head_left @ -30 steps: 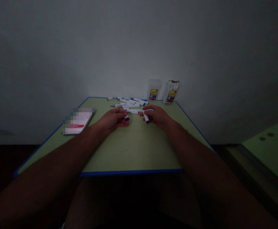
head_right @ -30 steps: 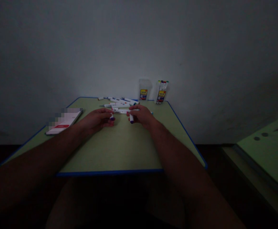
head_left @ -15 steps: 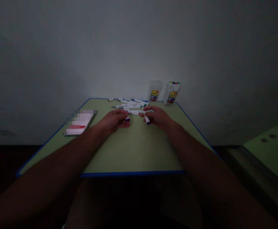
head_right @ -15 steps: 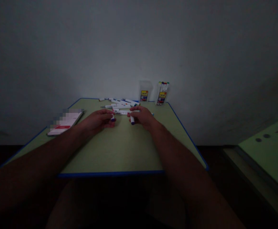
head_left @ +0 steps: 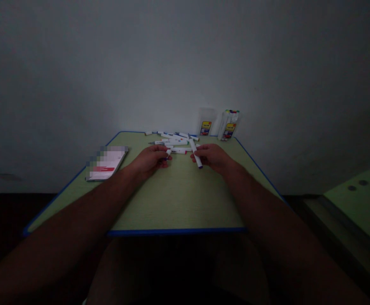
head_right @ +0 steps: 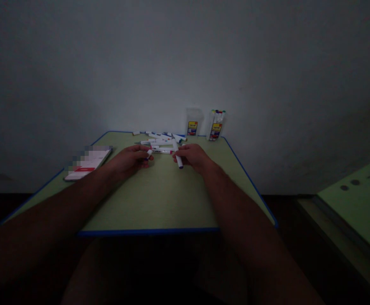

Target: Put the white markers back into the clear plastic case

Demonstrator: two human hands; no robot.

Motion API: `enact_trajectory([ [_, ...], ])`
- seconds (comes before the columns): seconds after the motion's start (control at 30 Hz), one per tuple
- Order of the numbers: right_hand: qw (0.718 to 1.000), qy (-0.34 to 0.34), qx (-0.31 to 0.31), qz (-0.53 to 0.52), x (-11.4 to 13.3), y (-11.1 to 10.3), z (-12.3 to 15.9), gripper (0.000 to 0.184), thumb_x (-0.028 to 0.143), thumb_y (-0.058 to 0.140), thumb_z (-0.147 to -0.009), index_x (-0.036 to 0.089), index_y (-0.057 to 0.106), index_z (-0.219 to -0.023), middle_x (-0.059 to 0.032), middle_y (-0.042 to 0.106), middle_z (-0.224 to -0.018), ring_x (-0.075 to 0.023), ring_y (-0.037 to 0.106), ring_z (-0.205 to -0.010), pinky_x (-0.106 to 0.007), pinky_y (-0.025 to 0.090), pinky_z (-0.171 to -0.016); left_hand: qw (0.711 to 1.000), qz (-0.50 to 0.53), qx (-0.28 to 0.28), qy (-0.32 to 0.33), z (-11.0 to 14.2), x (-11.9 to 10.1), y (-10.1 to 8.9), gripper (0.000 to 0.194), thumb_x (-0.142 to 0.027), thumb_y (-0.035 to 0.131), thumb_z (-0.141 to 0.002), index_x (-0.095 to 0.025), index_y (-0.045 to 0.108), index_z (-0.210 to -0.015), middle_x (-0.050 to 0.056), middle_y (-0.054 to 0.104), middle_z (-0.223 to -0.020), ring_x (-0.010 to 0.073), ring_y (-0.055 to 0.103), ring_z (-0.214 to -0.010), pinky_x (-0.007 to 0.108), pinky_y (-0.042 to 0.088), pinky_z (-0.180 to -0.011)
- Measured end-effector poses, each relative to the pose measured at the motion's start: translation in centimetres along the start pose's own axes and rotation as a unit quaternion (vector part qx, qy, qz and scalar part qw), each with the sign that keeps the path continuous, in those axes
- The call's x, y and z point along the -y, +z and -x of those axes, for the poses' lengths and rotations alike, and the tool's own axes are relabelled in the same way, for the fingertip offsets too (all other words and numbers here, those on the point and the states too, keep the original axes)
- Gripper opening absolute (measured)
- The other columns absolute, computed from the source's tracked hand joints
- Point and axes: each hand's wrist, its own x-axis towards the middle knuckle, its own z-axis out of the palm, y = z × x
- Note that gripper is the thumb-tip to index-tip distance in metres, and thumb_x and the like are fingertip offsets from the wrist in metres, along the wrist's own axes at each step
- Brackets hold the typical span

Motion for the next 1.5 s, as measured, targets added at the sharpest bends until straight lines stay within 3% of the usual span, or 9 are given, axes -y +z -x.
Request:
enact_trajectory([
  [0.13, 0.999, -0.010, -0.011, 0.032, 0.0, -0.1, -0.1, 0.011, 0.005, 0.065, -0.080, 0.014, 0.063, -0.074, -0.0018, 0.063, -0.061, -0.0119, 0.060, -0.052, -0.022, 0.047, -0.045, 1.000, -0.004, -0.005, 0.008, -0.2, 0.1, -0.1, 0.013, 0.000, 0.062, -0.075, -0.013, 0.063, -0.076, 0.007, 0.067, -0.067, 0.0098, 0.055, -0.050, 0.020, 0.045, -0.047],
  [0.27, 0.997, -0.028, -0.020, 0.067, 0.0, -0.4, -0.1, 0.008, 0.010, 0.067, -0.079, 0.015, 0.065, -0.074, -0.0007, 0.062, -0.065, -0.0092, 0.054, -0.049, -0.020, 0.041, -0.040, 1.000, -0.019, -0.020, 0.008, -0.2, 0.1, -0.4, 0.011, -0.002, 0.065, -0.076, -0.012, 0.066, -0.079, 0.007, 0.068, -0.070, 0.0088, 0.052, -0.049, 0.021, 0.044, -0.047],
  [0.47, 0.995, -0.048, -0.028, 0.078, 0.1, -0.6, 0.0, 0.007, 0.017, 0.070, -0.078, 0.016, 0.067, -0.072, 0.0018, 0.055, -0.060, -0.0081, 0.048, -0.050, -0.021, 0.042, -0.044, 0.999, -0.021, -0.047, 0.006, -0.1, -0.1, -0.4, 0.011, -0.002, 0.063, -0.080, -0.012, 0.068, -0.079, 0.007, 0.067, -0.069, 0.0085, 0.052, -0.049, 0.021, 0.043, -0.046],
  [0.7, 0.992, -0.067, -0.008, 0.110, -0.6, -1.2, -0.7, 0.008, 0.020, 0.075, -0.072, 0.015, 0.068, -0.071, 0.0009, 0.057, -0.060, -0.0087, 0.048, -0.051, -0.022, 0.041, -0.046, 0.999, -0.013, -0.043, 0.007, -0.4, 0.1, -0.6, 0.011, -0.005, 0.064, -0.082, -0.014, 0.068, -0.077, 0.007, 0.067, -0.069, 0.0089, 0.053, -0.050, 0.021, 0.046, -0.047],
  [1.5, 0.988, -0.077, 0.029, 0.128, -0.8, -0.7, -0.3, 0.009, 0.018, 0.078, -0.067, 0.015, 0.069, -0.065, 0.0017, 0.057, -0.052, -0.0074, 0.046, -0.047, -0.021, 0.035, -0.043, 0.998, -0.025, 0.038, 0.031, -0.7, 1.0, -0.7, 0.010, -0.005, 0.067, -0.080, -0.011, 0.069, -0.072, 0.009, 0.067, -0.067, 0.0091, 0.055, -0.050, 0.020, 0.045, -0.049],
])
